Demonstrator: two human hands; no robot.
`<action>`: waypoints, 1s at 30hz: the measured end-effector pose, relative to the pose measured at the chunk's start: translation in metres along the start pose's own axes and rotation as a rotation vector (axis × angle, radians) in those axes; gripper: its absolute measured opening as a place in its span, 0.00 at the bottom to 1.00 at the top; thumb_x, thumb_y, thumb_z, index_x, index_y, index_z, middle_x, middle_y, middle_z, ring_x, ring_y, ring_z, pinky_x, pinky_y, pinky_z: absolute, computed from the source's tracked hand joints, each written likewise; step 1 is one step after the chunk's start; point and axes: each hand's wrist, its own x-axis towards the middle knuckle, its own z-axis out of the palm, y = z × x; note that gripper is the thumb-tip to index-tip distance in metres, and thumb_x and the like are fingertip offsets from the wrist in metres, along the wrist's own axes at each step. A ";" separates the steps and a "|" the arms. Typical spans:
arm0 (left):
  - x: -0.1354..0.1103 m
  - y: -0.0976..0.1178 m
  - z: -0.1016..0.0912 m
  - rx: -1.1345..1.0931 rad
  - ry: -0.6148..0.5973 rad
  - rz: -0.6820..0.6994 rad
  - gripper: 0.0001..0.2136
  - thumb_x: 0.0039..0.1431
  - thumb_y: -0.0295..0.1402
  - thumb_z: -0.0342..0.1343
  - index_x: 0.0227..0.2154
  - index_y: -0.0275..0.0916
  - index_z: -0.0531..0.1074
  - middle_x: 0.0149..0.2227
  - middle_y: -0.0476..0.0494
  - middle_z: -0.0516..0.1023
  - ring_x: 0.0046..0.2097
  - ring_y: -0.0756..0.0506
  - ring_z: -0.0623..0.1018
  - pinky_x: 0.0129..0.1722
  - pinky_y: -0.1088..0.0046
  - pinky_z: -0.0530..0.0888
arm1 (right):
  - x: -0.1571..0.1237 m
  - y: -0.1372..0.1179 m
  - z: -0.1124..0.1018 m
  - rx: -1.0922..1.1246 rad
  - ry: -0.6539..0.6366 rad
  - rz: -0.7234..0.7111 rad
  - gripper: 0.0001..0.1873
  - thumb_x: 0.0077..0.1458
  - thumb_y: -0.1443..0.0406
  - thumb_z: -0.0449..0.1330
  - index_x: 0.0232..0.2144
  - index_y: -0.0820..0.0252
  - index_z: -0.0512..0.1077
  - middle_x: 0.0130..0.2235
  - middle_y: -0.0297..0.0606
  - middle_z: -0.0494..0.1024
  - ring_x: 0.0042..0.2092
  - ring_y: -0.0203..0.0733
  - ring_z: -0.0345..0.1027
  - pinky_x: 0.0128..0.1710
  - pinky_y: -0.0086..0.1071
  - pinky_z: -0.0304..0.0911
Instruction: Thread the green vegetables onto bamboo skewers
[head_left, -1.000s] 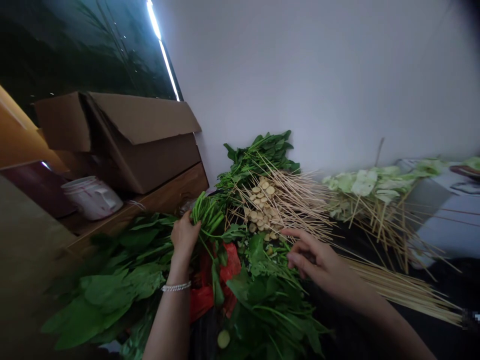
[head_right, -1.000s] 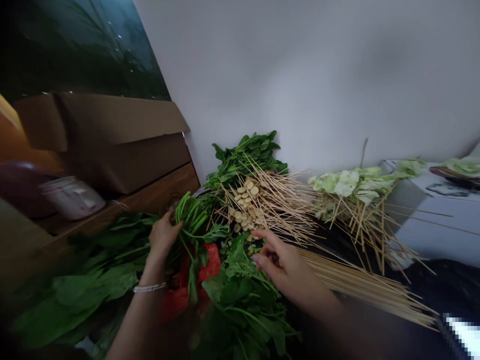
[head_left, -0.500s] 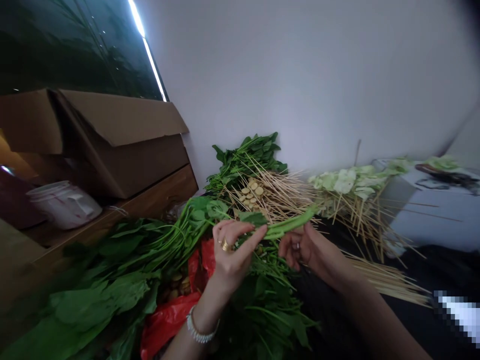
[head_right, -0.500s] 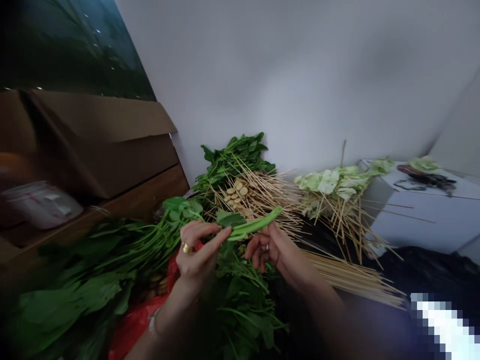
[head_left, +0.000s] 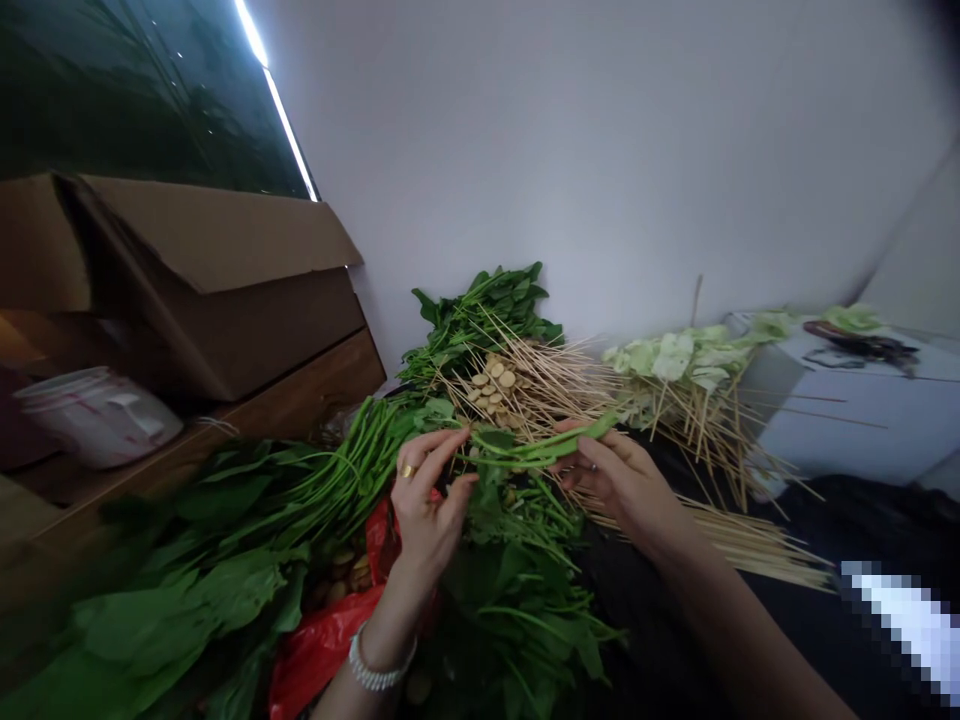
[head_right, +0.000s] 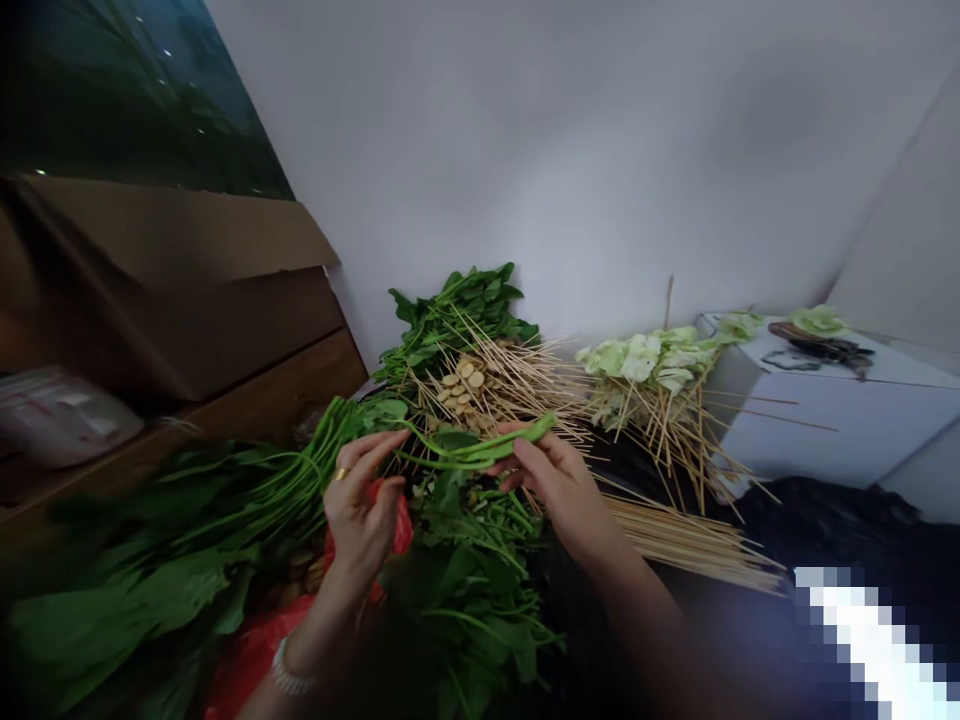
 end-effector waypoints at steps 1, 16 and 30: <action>0.002 0.002 -0.002 -0.015 0.010 -0.037 0.12 0.62 0.37 0.55 0.47 0.43 0.75 0.43 0.42 0.76 0.46 0.43 0.74 0.47 0.63 0.70 | 0.000 0.000 0.001 -0.030 -0.004 -0.003 0.17 0.54 0.57 0.63 0.44 0.59 0.72 0.36 0.39 0.78 0.36 0.40 0.73 0.31 0.32 0.68; 0.013 0.025 0.020 -0.106 -0.484 0.056 0.11 0.63 0.32 0.54 0.47 0.42 0.75 0.39 0.42 0.79 0.41 0.45 0.76 0.42 0.66 0.71 | -0.012 0.017 0.011 -0.590 -0.198 -0.161 0.25 0.63 0.64 0.51 0.62 0.53 0.55 0.54 0.43 0.72 0.47 0.43 0.71 0.45 0.38 0.69; 0.005 0.027 0.027 -0.122 -0.515 0.017 0.05 0.58 0.26 0.54 0.31 0.38 0.74 0.31 0.45 0.72 0.35 0.46 0.71 0.37 0.69 0.69 | -0.011 0.016 0.017 -0.772 -0.215 -0.185 0.16 0.64 0.61 0.50 0.51 0.54 0.70 0.35 0.37 0.78 0.34 0.41 0.71 0.38 0.36 0.66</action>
